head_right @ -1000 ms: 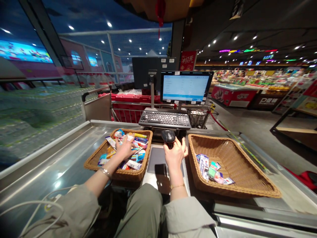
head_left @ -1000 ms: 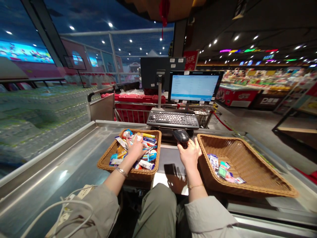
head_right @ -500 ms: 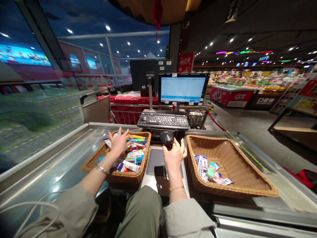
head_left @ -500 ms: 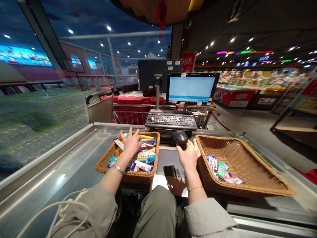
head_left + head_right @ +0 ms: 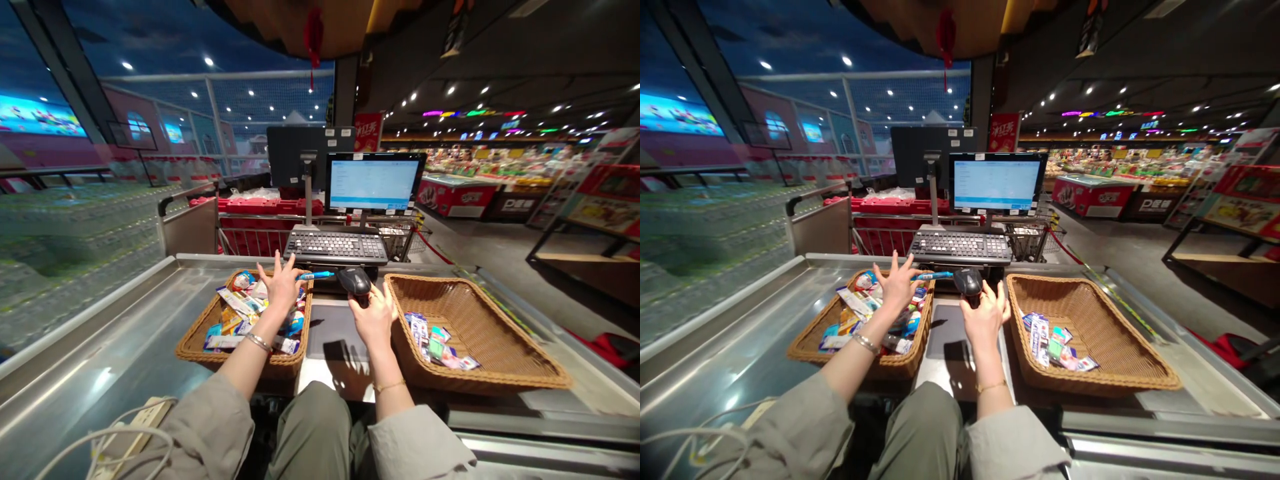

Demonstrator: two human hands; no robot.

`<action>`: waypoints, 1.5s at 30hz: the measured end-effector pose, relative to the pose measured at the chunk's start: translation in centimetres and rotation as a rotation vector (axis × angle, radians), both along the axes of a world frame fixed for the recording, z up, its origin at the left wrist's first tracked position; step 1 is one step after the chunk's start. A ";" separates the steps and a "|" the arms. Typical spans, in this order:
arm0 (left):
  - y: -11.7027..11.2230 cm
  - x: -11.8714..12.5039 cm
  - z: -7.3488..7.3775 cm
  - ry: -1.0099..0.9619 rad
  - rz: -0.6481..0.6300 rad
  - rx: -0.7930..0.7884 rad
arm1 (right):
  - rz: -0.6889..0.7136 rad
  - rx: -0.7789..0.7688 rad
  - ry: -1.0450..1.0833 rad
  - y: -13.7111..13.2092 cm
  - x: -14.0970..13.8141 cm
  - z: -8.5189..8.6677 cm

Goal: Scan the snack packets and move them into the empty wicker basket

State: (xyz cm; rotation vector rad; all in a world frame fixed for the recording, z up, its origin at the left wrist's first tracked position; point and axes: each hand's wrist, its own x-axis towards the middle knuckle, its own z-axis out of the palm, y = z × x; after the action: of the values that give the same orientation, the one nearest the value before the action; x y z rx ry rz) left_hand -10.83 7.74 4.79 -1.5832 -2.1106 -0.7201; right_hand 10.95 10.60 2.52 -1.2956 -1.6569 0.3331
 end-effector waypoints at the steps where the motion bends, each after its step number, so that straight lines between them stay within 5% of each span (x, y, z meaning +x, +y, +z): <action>1: 0.3 0.3 -0.1 -0.003 -0.009 0.008 | 0.004 0.008 -0.006 0.0 0.1 0.0; 16: 2.9 3.8 -0.6 -0.018 -0.062 0.090 | 0.048 0.071 -0.105 -0.4 0.8 0.3; 45: 3.8 4.6 -0.4 -0.035 -0.068 0.079 | 0.114 0.071 -0.125 -0.8 1.2 0.9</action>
State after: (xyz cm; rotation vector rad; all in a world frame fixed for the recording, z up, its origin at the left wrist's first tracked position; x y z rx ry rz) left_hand -6.24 11.49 4.39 -1.6179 -2.0348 -0.8496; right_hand 12.12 9.84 3.41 -1.1924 -1.8358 0.2633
